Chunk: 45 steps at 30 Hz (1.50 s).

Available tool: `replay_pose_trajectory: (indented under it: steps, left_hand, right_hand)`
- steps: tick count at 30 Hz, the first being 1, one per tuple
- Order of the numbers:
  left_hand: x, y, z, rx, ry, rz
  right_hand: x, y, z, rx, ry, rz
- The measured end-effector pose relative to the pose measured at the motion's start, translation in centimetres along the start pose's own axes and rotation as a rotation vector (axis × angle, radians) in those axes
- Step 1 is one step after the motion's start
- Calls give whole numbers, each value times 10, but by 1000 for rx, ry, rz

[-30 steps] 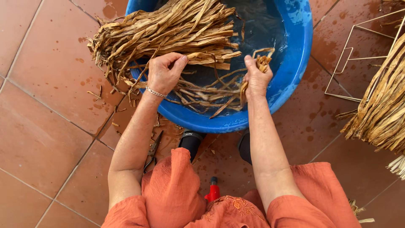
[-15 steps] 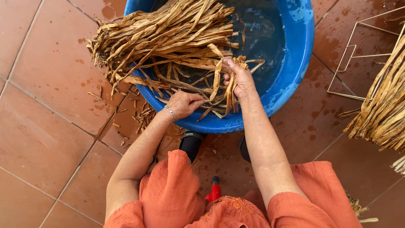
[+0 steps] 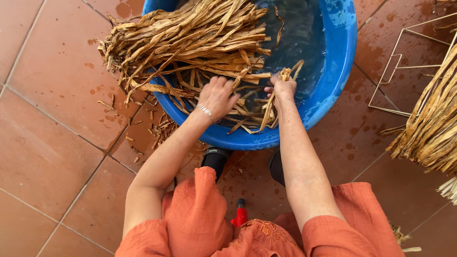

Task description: The person sits on a tiled floor and repeatedly submerges bundles of dried plant material in a blue basin of water. They separate individual strands by hand, soak them, and place the processed strands into a nearby wire rack.

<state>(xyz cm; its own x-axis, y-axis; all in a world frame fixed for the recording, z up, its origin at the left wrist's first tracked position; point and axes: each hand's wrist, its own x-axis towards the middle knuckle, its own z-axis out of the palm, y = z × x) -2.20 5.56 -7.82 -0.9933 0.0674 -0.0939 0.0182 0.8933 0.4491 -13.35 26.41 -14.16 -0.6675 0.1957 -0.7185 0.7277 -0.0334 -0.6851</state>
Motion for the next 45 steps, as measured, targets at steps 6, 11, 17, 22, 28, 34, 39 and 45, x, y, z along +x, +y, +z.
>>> replay_pose_trajectory:
  steps: [6,11,17,22,28,34,39,45]
  left_hand:
    - [69,-1,47,120,95,-23]
    - [54,-3,47,-290,269,-15]
    - [27,28,25,-324,337,97]
    - [27,31,2,-425,315,10]
    - [21,40,-8,-405,258,83]
    - [17,42,-10,-241,241,135]
    - [34,51,1,-711,63,-76]
    - [39,44,-1,-785,96,-145]
  right_hand:
    - [-29,0,-1,335,39,-281]
    - [-56,-21,-3,159,-176,-213]
    - [-54,-19,1,110,-239,-261]
    - [-53,-26,-15,348,5,-509]
    - [-76,-35,-4,131,-312,-357]
    - [-82,-42,-5,212,-345,-352]
    - [-93,-37,-3,293,-406,-295]
    - [-98,-33,1,205,-475,-195]
